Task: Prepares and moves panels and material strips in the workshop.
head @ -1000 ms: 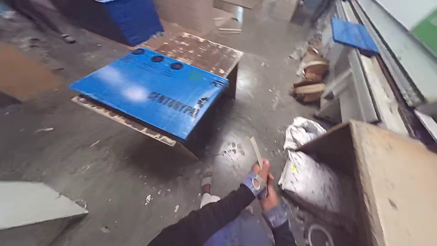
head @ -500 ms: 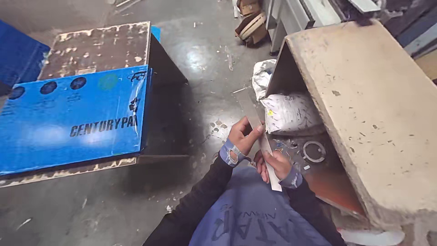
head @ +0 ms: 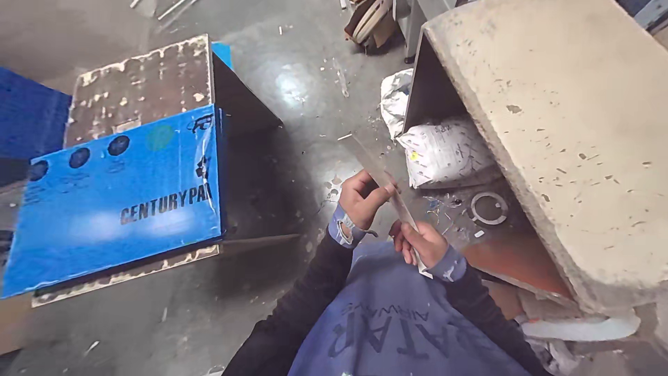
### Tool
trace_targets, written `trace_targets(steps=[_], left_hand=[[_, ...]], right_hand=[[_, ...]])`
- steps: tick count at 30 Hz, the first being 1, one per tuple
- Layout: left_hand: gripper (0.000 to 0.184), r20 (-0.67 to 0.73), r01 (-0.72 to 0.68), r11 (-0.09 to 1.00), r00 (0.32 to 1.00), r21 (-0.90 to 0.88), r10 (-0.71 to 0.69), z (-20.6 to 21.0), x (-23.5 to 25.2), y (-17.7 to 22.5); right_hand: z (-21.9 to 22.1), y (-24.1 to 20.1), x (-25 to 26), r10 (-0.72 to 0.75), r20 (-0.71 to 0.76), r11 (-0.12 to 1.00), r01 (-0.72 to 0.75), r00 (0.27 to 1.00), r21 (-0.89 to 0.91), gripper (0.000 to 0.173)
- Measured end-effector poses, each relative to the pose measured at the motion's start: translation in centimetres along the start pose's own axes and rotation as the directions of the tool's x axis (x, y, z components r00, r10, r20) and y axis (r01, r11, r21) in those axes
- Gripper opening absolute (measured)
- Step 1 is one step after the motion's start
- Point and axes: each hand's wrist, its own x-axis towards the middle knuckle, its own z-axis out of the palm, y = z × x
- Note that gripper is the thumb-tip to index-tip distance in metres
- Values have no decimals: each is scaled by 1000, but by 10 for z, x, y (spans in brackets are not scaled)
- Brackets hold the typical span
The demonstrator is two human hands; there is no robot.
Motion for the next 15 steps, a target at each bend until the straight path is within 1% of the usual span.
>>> trace_targets(steps=[5,9,13,15], left_hand=[[10,30,-12,1000,999,20,11,-2,-3,-2],[12,42,1,1000,999,10,-1,-3,-5,-3],[8,-33,17,1000,999,-6,-17,3,-8,-4],[11,-53,38,999,998,-33,-39,3,-12,-6]], right_hand=[[-1,7,-3,-65,-34,995,62,997,-75,43],[-4,6,-6,-36,-11,996,35,999,-80,42],[-2,6,-7,-33,8,997,33,999,-66,42],[1,5,-8,-27,10,998,28,1000,-56,41]])
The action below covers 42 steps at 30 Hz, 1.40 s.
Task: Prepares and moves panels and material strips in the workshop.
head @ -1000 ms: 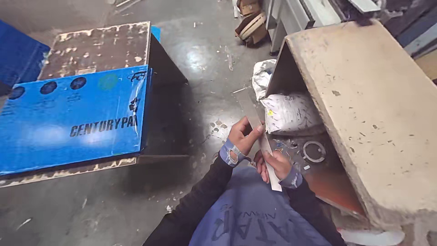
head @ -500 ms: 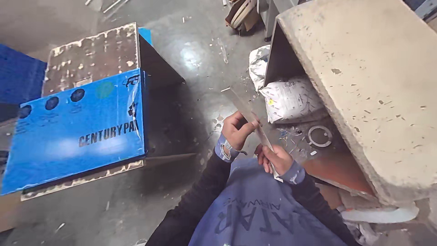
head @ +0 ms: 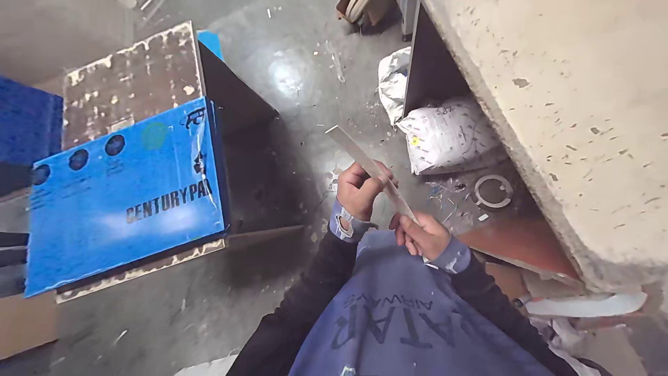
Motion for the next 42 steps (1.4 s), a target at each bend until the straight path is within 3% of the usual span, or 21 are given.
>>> trace_targets(steps=[8,17,28,31,36,42], left_hand=[[19,-39,35,999,999,-31,-37,4,-11,-5],[26,-117,-41,998,992,51,46,16,-7,1],[24,-41,62,986,998,154,-57,8,-24,1],[22,21,62,973,997,222,-68,2,-26,1],[19,70,46,985,996,167,-59,-2,-24,2],[16,101,3,982,995,187,-22,-9,-26,3]], right_hand=[[10,0,-2,48,124,990,-64,991,128,39],[-1,6,0,47,260,947,-125,965,295,39],[-11,15,-6,23,451,842,-261,892,472,44],[-13,18,-8,40,444,825,-280,895,490,44],[-15,23,-9,41,395,866,-230,918,444,43],[-13,12,-14,105,253,947,-174,962,271,40]])
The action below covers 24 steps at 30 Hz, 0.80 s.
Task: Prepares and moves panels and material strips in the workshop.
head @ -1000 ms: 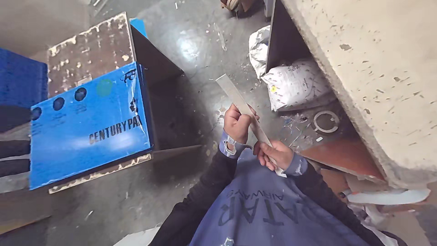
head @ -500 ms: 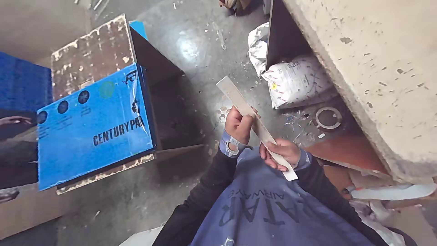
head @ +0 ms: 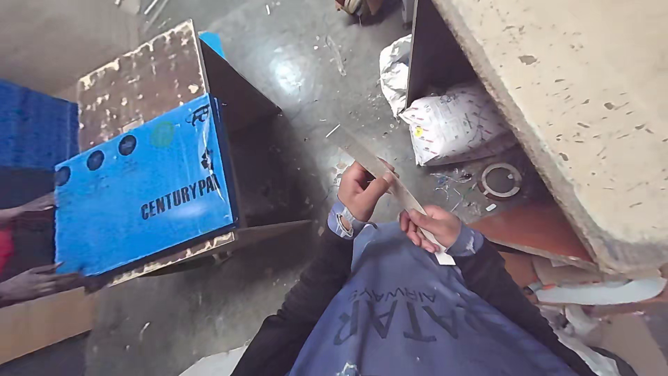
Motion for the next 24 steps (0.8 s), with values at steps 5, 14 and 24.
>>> trace_targets(steps=[5,14,24], left_hand=[[13,-43,7,1000,999,-24,-8,3,-3,2],[19,-206,-14,997,979,-74,-1,19,-7,2],[24,-204,11,996,979,-88,-29,13,-14,-1]], right_hand=[[0,2,-2,-37,-35,996,34,999,-88,39],[18,4,-1,-31,-64,990,22,997,-139,36],[15,10,2,40,37,999,-39,999,-23,38]])
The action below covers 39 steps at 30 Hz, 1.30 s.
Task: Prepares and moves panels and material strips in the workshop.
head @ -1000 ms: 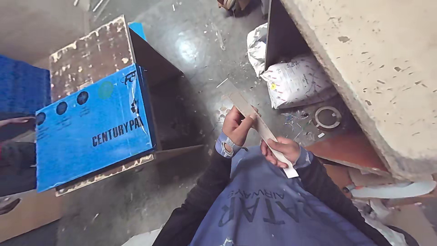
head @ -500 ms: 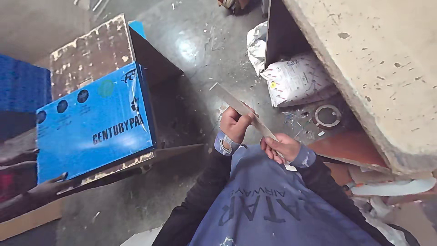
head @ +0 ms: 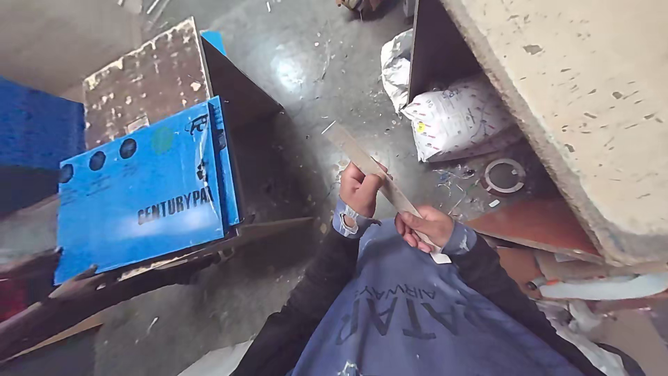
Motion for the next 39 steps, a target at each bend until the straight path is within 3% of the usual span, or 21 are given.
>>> trace_targets(steps=[6,10,12,13,15,18,20,23,26,29,33,39], left_hand=[[20,4,26,993,1000,111,-26,-9,-2,-6],[31,221,108,973,963,205,-153,-13,-3,4],[30,233,123,966,956,229,-177,-7,-4,7],[28,215,111,962,962,250,-167,-5,-5,7],[23,158,95,947,976,308,-150,0,-8,5],[21,145,38,901,983,432,-111,2,-9,3],[18,169,-23,849,983,527,-78,3,-9,6],[20,211,-112,780,977,616,-27,4,-10,8],[21,235,-180,703,972,688,18,3,-11,6],[23,267,-215,657,964,723,22,4,-10,7],[23,332,-337,540,937,772,110,3,-9,7],[25,433,-450,470,889,760,152,-3,5,11]], right_hand=[[-11,8,7,17,175,980,-51,984,191,44],[-14,6,8,-17,192,950,-44,981,309,49],[-11,-1,11,-69,13,984,66,998,166,47],[-7,-6,14,-131,-133,991,133,982,7,40],[-3,-14,21,-347,-397,908,198,850,-369,29],[-3,-27,31,-705,-411,631,247,578,-735,32],[0,-42,31,-806,-343,496,235,482,-836,25],[4,-54,32,-836,-300,432,216,459,-875,14],[2,-58,31,-844,-262,389,198,468,-899,11],[1,-58,32,-878,-212,315,187,429,-930,10],[6,-57,33,-910,-172,211,64,378,-975,8],[0,-63,34,-893,-220,263,59,392,-963,10]])
